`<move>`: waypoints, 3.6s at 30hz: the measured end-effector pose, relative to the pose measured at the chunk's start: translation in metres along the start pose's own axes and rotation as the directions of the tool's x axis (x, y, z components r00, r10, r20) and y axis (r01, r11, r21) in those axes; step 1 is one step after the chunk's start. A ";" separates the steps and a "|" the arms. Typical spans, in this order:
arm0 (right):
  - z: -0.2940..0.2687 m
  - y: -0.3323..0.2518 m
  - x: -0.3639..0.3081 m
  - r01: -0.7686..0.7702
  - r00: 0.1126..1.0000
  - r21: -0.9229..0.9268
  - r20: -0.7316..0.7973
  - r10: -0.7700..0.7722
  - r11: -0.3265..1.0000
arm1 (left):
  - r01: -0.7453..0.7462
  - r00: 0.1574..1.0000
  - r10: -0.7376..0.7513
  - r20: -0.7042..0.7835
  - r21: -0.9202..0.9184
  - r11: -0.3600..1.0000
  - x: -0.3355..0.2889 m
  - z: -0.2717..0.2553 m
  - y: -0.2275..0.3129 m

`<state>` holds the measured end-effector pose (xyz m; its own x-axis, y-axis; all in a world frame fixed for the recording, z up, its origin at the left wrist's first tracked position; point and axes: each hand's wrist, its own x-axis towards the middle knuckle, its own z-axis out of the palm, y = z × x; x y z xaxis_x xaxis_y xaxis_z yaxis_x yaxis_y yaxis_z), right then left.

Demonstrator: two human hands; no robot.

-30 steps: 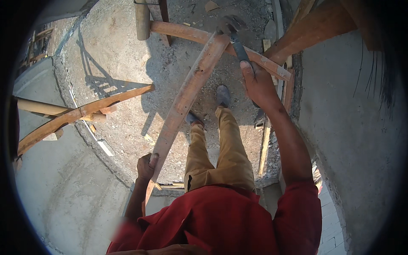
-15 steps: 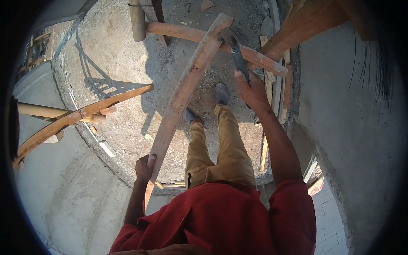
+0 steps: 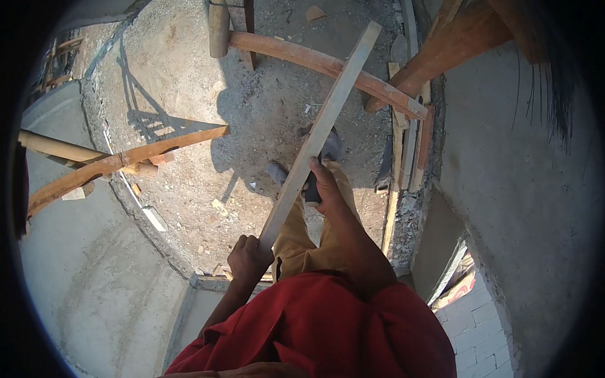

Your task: The person secures a bamboo pole to a wooden structure with wire, cuts the wire with pliers, and hammers nails into wooden boards.

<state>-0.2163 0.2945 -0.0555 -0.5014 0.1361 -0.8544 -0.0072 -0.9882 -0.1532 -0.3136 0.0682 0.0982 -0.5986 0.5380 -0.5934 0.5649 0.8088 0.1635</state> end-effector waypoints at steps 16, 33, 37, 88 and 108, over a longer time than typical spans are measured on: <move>-0.010 -0.014 -0.004 0.217 0.902 -0.699 -0.123 -0.414 0.681 | 0.422 0.866 -0.198 0.460 -0.458 0.783 0.012 0.021 -0.061; 0.007 -0.182 0.032 0.079 0.689 -0.772 0.500 -0.525 -0.631 | 0.304 0.919 -0.224 0.326 -0.221 0.927 0.045 -0.056 -0.073; 0.060 -0.169 -0.026 0.298 0.751 -0.927 0.376 -0.543 -0.229 | 0.315 0.914 -0.240 0.327 -0.201 0.928 0.044 -0.048 -0.079; 0.040 -0.093 -0.107 0.518 0.770 -0.854 0.443 -0.460 0.045 | 0.616 0.777 -0.629 -0.004 -0.199 0.762 -0.234 -0.132 -0.109; 0.451 -0.067 -0.061 0.685 0.640 -0.634 0.759 0.118 0.359 | 0.190 0.410 -0.689 -0.597 -0.683 0.705 0.032 -0.371 -0.161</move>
<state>-0.5759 0.3201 0.2307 -0.9786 -0.0826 -0.1883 0.2021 -0.2165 -0.9551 -0.6343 0.0431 0.3455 -0.9740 -0.1954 0.1146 -0.1038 0.8347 0.5408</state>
